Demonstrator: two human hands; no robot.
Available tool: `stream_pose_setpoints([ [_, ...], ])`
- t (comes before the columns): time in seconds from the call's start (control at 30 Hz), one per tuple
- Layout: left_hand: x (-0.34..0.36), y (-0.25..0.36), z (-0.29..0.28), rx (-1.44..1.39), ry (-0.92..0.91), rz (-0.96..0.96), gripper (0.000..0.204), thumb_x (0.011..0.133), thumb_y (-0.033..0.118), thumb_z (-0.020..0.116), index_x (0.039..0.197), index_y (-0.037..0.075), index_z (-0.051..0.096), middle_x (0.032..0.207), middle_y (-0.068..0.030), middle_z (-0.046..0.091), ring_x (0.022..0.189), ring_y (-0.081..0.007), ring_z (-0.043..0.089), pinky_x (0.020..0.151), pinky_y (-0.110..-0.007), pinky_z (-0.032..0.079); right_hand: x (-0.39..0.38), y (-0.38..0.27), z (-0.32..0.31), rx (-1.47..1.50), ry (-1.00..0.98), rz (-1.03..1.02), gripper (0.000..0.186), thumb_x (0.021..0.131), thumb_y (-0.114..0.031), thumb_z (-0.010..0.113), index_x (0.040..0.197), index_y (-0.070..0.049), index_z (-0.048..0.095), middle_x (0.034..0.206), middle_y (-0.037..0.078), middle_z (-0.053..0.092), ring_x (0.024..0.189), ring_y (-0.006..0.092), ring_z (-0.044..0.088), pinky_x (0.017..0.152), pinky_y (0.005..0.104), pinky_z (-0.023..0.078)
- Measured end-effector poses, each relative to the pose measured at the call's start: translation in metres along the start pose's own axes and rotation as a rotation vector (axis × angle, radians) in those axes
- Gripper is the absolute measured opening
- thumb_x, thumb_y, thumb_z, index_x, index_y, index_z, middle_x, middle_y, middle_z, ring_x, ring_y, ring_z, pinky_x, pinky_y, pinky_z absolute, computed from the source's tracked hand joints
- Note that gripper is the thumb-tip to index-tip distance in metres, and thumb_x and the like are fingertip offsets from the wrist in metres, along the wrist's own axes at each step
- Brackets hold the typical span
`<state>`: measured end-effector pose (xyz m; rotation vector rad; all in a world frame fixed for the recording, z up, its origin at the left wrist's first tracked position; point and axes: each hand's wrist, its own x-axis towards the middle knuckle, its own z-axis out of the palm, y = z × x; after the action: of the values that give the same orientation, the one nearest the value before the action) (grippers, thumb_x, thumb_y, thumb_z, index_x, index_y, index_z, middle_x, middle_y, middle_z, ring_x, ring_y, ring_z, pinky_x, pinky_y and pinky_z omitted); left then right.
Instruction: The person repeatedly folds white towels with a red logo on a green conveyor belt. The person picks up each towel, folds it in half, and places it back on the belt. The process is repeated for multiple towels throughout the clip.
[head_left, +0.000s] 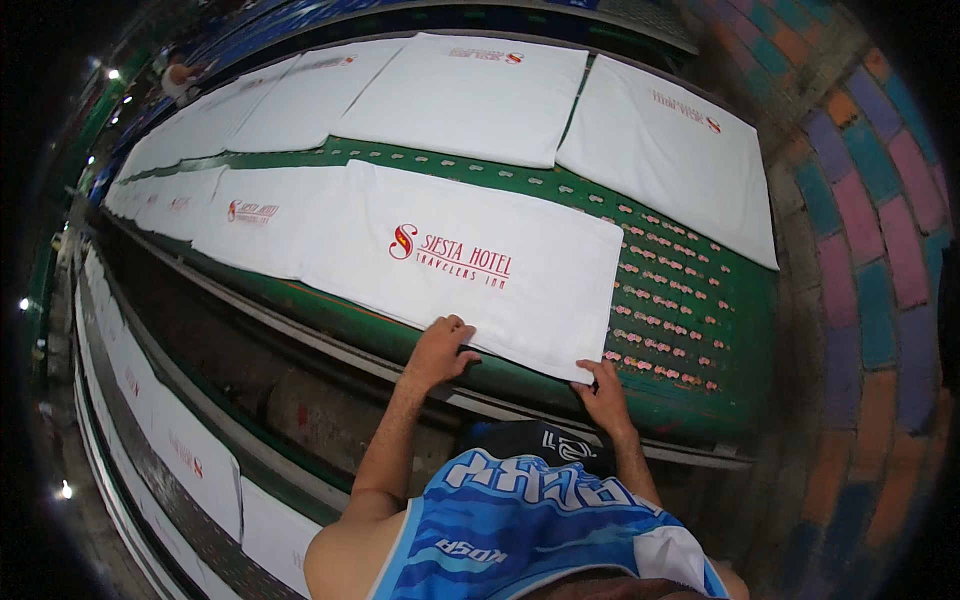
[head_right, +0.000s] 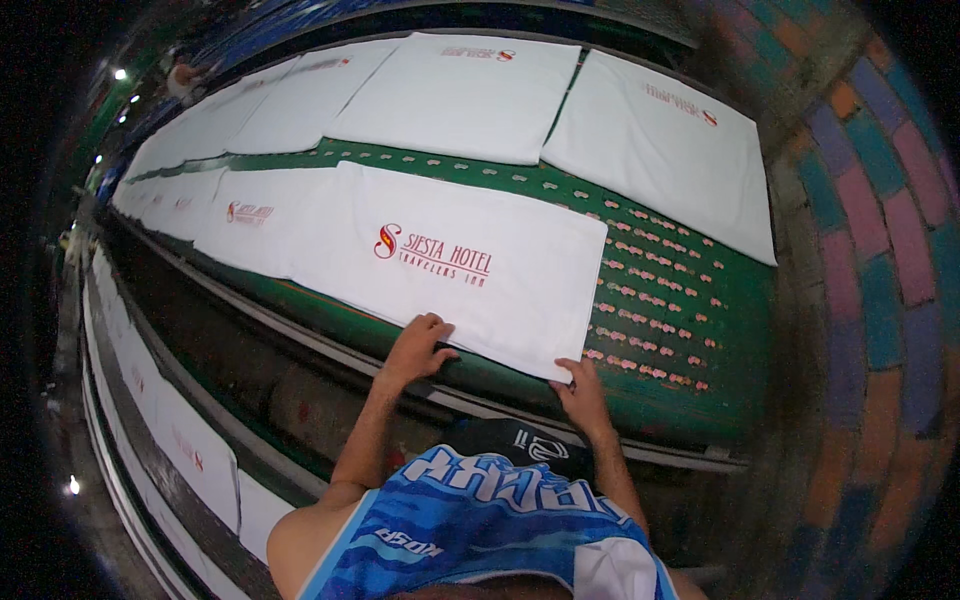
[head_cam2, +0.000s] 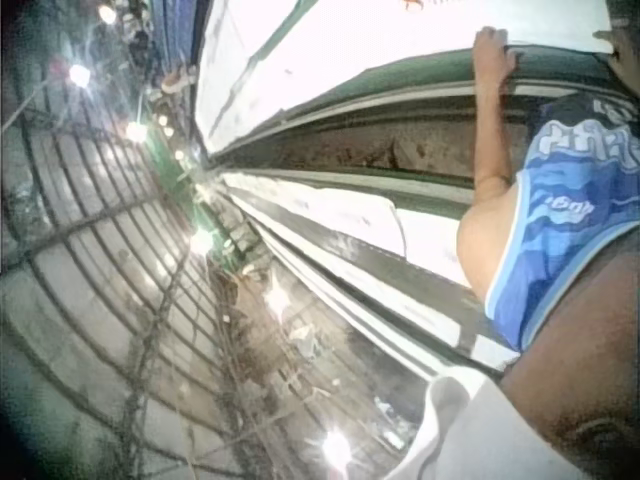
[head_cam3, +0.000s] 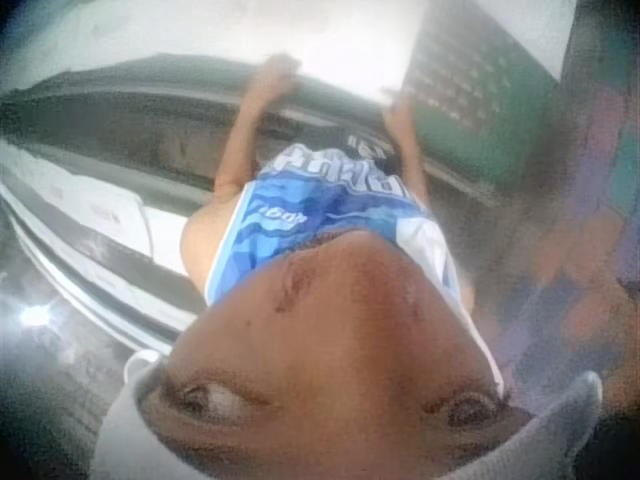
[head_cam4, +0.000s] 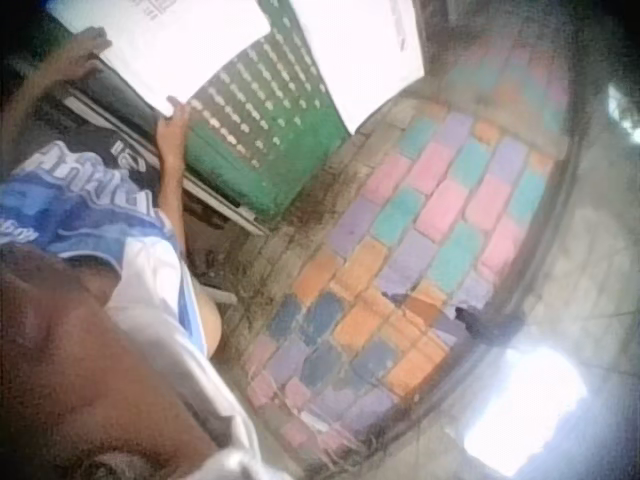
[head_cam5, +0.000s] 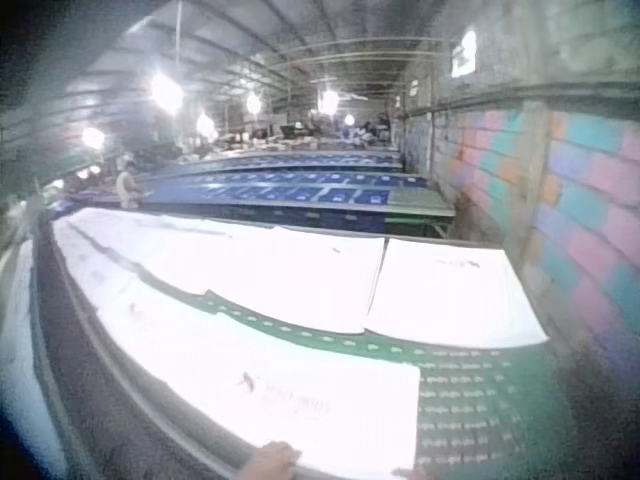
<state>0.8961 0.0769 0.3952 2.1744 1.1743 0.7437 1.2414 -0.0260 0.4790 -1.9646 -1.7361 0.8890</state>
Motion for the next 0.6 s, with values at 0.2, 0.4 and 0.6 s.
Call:
stream_pose_setpoints([
  [0.2, 0.017, 0.112, 0.09, -0.07, -0.003, 0.145, 0.032, 0.088, 0.02, 0.08, 0.112, 0.002, 0.069, 0.101, -0.017, 0.066, 0.093, -0.0401, 0.066, 0.08, -0.047, 0.055, -0.042, 0.069, -0.052, 0.05, -0.015, -0.188, 0.038, 0.092, -0.008, 0.076, 0.129, -0.003, 0.068, 0.108, 0.009, 0.056, 0.087, 0.0201, 0.059, 0.075, 0.0328, 0.051],
  [0.4, 0.035, 0.273, 0.191, -0.236, -0.135, 0.265, 0.031, 0.094, 0.021, 0.074, 0.117, 0.003, 0.068, 0.103, -0.0174, 0.065, 0.096, -0.0397, 0.066, 0.082, -0.049, 0.055, -0.094, 0.162, -0.153, 0.119, 0.113, -0.178, 0.021, 0.093, -0.003, 0.072, 0.113, 0.0, 0.077, 0.093, 0.011, 0.064, 0.082, 0.0238, 0.064, 0.072, 0.035, 0.051],
  [0.6, 0.057, 0.343, 0.225, -0.167, -0.433, 0.363, 0.03, 0.095, 0.021, 0.072, 0.118, 0.005, 0.066, 0.105, -0.016, 0.064, 0.096, -0.0397, 0.066, 0.084, -0.051, 0.055, -0.141, 0.208, -0.233, 0.137, 0.081, -0.029, 0.024, 0.098, -0.006, 0.069, 0.12, -0.002, 0.077, 0.109, 0.015, 0.071, 0.096, 0.0277, 0.07, 0.08, 0.0393, 0.056],
])
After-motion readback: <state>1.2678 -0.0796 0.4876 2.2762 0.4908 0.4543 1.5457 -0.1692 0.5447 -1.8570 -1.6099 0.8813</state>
